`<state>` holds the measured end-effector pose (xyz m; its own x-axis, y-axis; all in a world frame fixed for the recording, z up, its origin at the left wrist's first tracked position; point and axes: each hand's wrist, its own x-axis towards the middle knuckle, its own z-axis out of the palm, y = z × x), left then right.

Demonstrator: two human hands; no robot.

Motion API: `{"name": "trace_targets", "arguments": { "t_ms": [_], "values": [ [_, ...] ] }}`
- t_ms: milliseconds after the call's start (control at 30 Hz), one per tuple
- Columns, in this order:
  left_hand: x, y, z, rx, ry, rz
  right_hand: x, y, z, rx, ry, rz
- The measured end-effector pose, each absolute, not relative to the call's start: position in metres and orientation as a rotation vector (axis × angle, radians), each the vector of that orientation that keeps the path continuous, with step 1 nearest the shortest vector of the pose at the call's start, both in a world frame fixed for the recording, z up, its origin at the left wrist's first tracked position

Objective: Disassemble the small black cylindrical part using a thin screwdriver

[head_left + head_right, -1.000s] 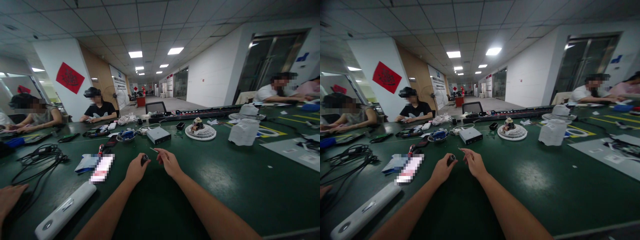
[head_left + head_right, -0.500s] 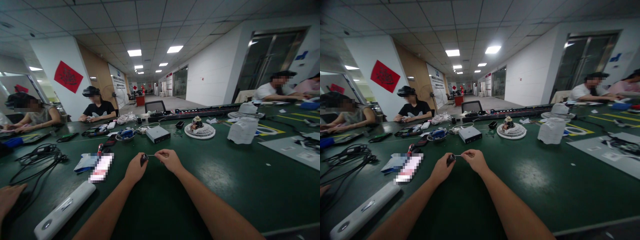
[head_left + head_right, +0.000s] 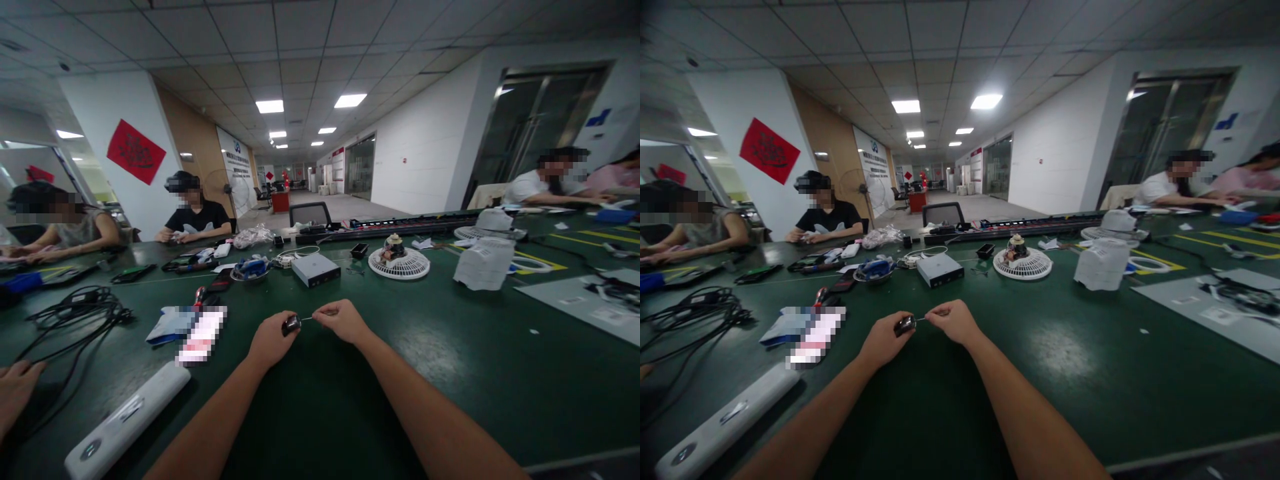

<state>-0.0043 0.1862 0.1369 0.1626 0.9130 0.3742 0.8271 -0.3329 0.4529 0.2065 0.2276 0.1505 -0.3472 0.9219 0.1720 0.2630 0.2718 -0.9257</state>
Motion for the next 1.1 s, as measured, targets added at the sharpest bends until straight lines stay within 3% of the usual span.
{"name": "trace_targets", "arguments": {
  "t_ms": [733, 1000, 1100],
  "values": [
    [-0.002, 0.184, 0.139, 2.279, 1.704, 0.850, 0.203, 0.228, 0.147, -1.030, -1.643, 1.358],
    [-0.002, 0.183, 0.140, 2.274, 1.785, 0.837, 0.204, 0.232, 0.140, -1.063, -1.699, 1.326],
    [-0.003, 0.184, 0.140, 2.265, 1.805, 0.860, 0.206, 0.232, 0.138, -1.113, -1.796, 1.135]
  ]
}}
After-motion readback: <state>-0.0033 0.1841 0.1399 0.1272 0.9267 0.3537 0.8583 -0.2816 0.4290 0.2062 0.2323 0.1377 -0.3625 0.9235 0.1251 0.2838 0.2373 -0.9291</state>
